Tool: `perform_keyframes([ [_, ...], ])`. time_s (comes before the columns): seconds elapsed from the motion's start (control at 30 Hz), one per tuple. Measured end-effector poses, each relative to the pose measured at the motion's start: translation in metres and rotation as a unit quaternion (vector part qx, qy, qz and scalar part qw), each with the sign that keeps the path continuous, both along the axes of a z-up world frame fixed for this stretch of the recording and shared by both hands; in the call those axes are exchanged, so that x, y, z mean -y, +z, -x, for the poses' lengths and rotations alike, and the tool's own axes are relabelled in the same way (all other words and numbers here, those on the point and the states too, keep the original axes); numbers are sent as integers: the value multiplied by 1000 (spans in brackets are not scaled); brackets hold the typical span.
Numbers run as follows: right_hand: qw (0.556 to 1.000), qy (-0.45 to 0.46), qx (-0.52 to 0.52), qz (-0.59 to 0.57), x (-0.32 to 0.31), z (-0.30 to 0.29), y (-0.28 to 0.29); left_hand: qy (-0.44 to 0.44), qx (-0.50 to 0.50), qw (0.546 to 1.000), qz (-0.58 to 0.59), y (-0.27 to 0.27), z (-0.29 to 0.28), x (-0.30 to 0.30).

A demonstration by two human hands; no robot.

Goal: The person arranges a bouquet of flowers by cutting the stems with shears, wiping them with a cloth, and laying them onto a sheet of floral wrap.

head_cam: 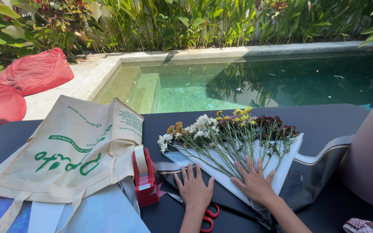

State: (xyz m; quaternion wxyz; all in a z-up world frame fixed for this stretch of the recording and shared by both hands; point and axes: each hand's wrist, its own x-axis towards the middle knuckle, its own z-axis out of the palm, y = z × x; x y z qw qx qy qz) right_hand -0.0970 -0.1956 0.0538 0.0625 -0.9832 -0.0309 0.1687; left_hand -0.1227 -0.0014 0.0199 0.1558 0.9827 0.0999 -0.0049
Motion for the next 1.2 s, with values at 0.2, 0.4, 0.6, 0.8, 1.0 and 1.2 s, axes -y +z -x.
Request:
perform_keyframes([
  [0.2,998,-20,58,9,-15,4,-1,-8,-103,995,-11,22,3,-6],
  [0.4,993,109,42,33,-19,7,0,16,100,995,6,-19,1,-10],
  [0.6,982,122,142,-35,15,10,-10,5,209,975,70,1,20,7],
  [0.8,970,111,199,-82,68,29,1,-46,214,970,106,9,22,65],
  [1.0,972,81,202,-90,122,59,13,-128,182,965,137,14,30,138],
  [1.2,954,108,241,-141,175,73,-4,-164,165,962,142,24,30,198],
])
